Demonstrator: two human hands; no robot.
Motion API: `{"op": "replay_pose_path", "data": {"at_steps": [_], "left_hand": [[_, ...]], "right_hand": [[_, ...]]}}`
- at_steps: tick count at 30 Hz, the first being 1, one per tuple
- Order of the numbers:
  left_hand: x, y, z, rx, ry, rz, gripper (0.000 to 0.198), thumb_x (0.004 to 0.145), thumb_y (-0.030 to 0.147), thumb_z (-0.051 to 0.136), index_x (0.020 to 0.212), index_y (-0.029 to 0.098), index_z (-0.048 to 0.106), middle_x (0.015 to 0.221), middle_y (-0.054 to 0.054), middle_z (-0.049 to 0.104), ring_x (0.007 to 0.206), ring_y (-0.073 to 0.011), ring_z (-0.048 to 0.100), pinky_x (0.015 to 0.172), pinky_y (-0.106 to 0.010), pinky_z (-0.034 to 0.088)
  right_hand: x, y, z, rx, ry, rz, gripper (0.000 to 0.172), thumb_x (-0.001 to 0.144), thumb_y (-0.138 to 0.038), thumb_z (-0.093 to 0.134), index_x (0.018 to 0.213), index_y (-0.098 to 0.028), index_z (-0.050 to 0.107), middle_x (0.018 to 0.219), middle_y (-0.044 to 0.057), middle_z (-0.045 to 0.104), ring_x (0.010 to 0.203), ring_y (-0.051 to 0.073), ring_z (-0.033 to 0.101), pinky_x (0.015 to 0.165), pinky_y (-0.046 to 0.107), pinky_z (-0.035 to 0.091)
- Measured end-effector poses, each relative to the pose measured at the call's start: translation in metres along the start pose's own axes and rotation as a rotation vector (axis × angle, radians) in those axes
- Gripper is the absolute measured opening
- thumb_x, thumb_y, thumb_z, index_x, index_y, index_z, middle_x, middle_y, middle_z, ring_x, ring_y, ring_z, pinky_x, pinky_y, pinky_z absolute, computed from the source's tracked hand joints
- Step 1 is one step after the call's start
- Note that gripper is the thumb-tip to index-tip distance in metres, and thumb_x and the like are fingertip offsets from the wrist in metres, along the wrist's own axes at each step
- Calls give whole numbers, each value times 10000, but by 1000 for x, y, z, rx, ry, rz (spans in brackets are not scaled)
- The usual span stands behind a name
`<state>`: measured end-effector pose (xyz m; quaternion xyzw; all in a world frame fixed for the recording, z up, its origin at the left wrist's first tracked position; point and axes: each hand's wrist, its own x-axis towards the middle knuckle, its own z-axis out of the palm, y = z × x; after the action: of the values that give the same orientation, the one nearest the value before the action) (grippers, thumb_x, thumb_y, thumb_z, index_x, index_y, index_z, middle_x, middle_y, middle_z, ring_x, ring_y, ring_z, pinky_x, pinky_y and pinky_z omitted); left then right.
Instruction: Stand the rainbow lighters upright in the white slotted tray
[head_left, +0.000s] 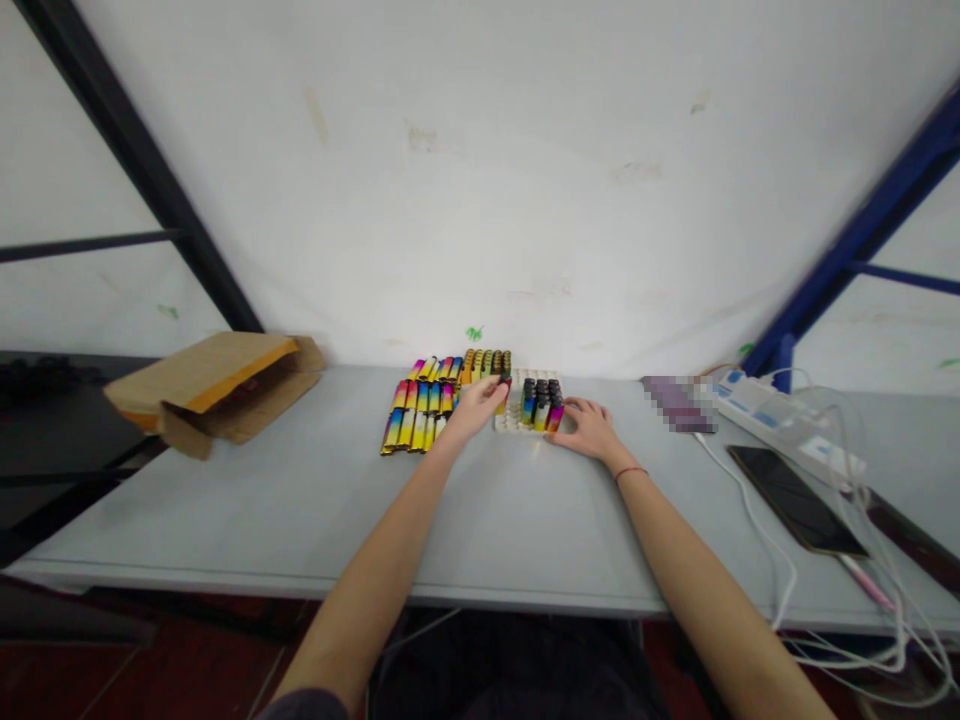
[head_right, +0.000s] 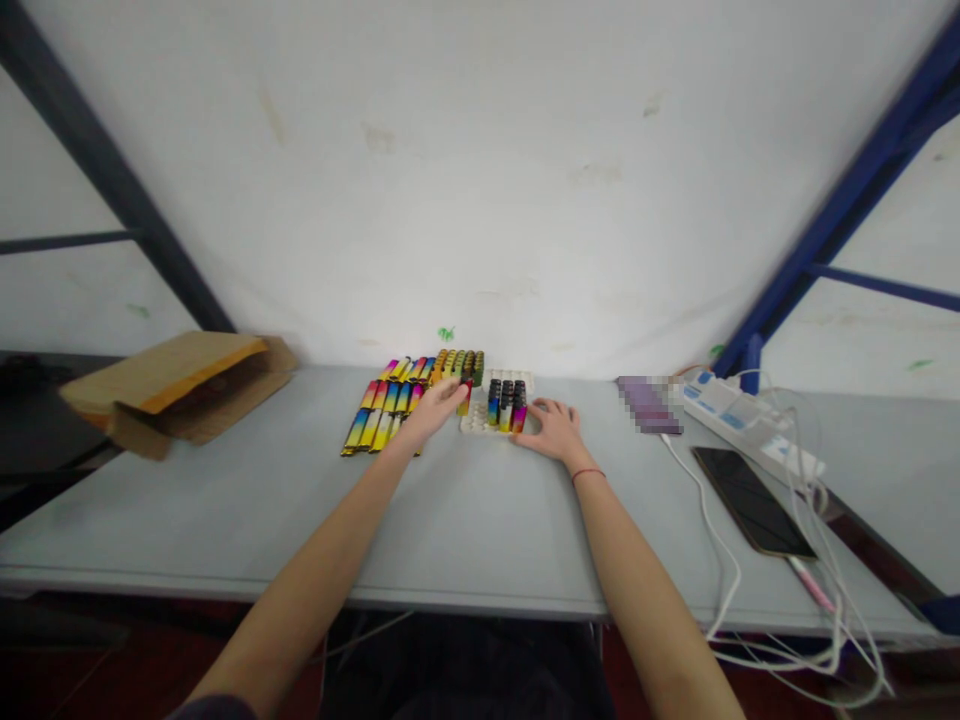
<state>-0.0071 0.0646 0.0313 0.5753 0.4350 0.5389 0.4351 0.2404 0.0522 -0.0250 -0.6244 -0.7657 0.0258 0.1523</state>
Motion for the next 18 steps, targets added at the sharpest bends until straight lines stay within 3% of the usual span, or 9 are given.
{"op": "replay_pose_path", "data": {"at_steps": [5,10,14,18], "left_hand": [[-2,1,-7,-5,-188,-29,275,697,303,787,937,175,747,876,-37,734,791,-173,658,746,-245,520],[-6,-9,3,58,-302,31,266,729,330,768,951,184,748,996,-79,750,864,-210,679,814,-297,534],[-9,-16,11,253,-301,153,200,800,298,702,961,185,741,1046,-99,728,980,-237,668,924,-346,511],[-14,-20,17,370,-285,212,307,860,265,630,1160,215,674,1071,-76,693,905,-204,666,917,-348,518]], "right_hand": [[0,0,1,-4,10,3,667,815,-705,606,1342,-296,624,1453,88,543,1290,368,469,1093,551,322],[-1,1,1,-4,11,-11,674,826,-717,581,1348,-292,617,1450,97,544,1282,363,476,1101,553,313],[-2,-1,1,-2,15,-16,655,833,-698,585,1342,-286,616,1449,102,547,1302,351,473,1106,542,318],[1,-3,-2,-18,-19,12,695,829,-702,585,1372,-268,588,1480,109,517,1338,361,446,1125,551,303]]}}
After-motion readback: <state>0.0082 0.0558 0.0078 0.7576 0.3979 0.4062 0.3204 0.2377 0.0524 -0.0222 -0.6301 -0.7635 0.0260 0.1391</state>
